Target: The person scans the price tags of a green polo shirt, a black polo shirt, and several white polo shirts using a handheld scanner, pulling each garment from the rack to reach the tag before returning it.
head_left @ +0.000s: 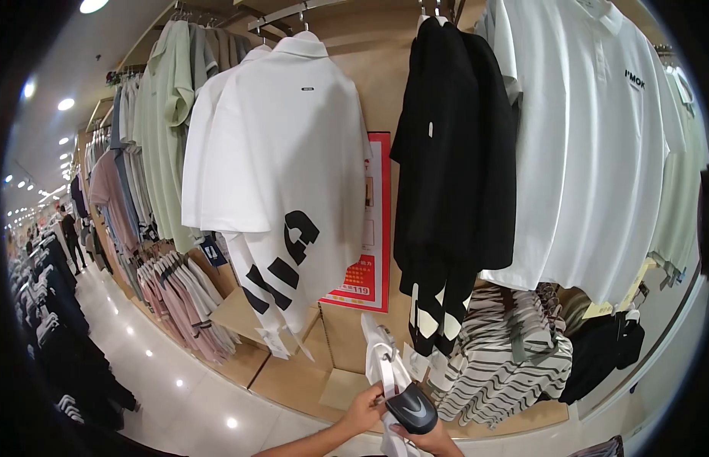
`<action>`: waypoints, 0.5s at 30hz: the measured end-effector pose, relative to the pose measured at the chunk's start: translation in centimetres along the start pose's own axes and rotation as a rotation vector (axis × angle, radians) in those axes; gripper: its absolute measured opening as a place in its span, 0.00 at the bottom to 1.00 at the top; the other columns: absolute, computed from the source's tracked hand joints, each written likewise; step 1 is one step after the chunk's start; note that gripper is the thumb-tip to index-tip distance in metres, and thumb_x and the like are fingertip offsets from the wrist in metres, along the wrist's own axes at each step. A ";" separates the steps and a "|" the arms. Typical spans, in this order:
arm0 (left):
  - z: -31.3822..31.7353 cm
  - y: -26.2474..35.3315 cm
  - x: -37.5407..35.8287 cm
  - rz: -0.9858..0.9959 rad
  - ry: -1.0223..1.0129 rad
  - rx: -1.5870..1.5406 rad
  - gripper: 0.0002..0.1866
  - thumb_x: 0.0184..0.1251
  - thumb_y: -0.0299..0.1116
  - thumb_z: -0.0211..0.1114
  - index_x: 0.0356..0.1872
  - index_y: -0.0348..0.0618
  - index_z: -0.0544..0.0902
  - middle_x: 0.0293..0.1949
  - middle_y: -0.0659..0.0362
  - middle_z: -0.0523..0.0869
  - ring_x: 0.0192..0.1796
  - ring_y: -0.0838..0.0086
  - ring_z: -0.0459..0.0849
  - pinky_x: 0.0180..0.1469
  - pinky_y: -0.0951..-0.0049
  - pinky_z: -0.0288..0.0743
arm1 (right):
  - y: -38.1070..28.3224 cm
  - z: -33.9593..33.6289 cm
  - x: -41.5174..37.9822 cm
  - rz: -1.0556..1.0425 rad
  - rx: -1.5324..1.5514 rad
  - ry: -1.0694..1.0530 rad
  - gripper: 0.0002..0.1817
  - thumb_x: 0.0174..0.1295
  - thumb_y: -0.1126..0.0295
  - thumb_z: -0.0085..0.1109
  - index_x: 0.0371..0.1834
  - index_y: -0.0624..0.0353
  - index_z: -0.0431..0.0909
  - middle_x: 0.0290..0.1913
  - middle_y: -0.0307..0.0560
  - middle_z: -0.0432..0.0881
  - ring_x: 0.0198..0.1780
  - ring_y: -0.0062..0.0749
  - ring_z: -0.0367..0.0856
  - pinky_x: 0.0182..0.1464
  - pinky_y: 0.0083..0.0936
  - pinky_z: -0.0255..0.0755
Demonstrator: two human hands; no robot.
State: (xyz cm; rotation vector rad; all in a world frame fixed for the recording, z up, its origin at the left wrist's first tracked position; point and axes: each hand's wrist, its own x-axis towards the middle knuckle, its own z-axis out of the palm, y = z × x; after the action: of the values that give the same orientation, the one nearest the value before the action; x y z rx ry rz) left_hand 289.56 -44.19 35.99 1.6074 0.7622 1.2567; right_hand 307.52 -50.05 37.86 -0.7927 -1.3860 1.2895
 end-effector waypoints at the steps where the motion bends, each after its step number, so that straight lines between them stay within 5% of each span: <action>1: -0.5 0.4 0.7 -0.054 0.008 0.024 0.16 0.76 0.32 0.61 0.59 0.38 0.77 0.46 0.64 0.83 0.47 0.82 0.80 0.50 0.77 0.75 | -0.2 -0.1 0.8 -0.047 -0.140 -0.003 0.32 0.51 0.77 0.76 0.61 0.62 0.74 0.52 0.43 0.82 0.50 0.27 0.79 0.53 0.24 0.75; 3: -1.9 2.2 3.0 -0.156 0.072 -0.031 0.15 0.76 0.34 0.61 0.57 0.38 0.79 0.42 0.65 0.84 0.42 0.82 0.80 0.47 0.78 0.75 | 2.4 -1.8 2.0 -0.107 -0.274 -0.012 0.29 0.54 0.78 0.74 0.61 0.62 0.74 0.51 0.45 0.84 0.47 0.27 0.82 0.50 0.24 0.77; 5: -4.1 8.6 6.6 -0.227 0.204 -0.149 0.16 0.75 0.37 0.62 0.56 0.39 0.79 0.41 0.66 0.83 0.40 0.83 0.80 0.45 0.78 0.75 | -0.7 -0.8 2.4 -0.027 0.015 0.058 0.24 0.58 0.81 0.68 0.59 0.64 0.74 0.49 0.49 0.85 0.46 0.28 0.84 0.46 0.26 0.79; 7: -6.5 13.6 11.5 -0.048 0.197 -0.194 0.17 0.75 0.40 0.62 0.56 0.40 0.79 0.40 0.66 0.83 0.39 0.83 0.80 0.44 0.77 0.76 | -1.3 -0.5 2.8 -0.021 0.072 0.188 0.19 0.57 0.79 0.69 0.52 0.65 0.78 0.41 0.48 0.87 0.39 0.27 0.85 0.40 0.25 0.79; 10: -9.6 23.4 18.7 0.009 0.112 -0.025 0.17 0.76 0.46 0.59 0.50 0.43 0.80 0.33 0.67 0.81 0.35 0.83 0.77 0.38 0.79 0.72 | 4.7 -2.4 2.3 -0.123 -0.206 0.156 0.23 0.58 0.71 0.72 0.56 0.63 0.78 0.49 0.44 0.82 0.49 0.29 0.79 0.51 0.28 0.75; 13: -11.5 30.6 27.4 0.223 0.149 0.037 0.22 0.74 0.55 0.59 0.46 0.44 0.81 0.31 0.66 0.79 0.31 0.82 0.74 0.33 0.75 0.70 | 6.6 -0.4 0.9 0.036 -0.117 0.275 0.17 0.58 0.68 0.74 0.47 0.62 0.81 0.36 0.38 0.83 0.34 0.24 0.78 0.35 0.24 0.73; 15: -12.7 34.7 33.8 0.307 0.194 0.007 0.22 0.73 0.54 0.60 0.45 0.43 0.81 0.30 0.66 0.79 0.29 0.81 0.74 0.31 0.74 0.71 | 10.5 0.2 0.8 -0.078 -0.098 0.290 0.14 0.59 0.68 0.72 0.45 0.61 0.81 0.33 0.38 0.82 0.32 0.22 0.78 0.32 0.21 0.71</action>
State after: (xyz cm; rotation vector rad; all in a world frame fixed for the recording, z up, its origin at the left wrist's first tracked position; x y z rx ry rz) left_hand 284.66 -23.90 81.48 1.6686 0.6533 1.6502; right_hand 305.29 -47.21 27.99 -0.9433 -1.2392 1.0077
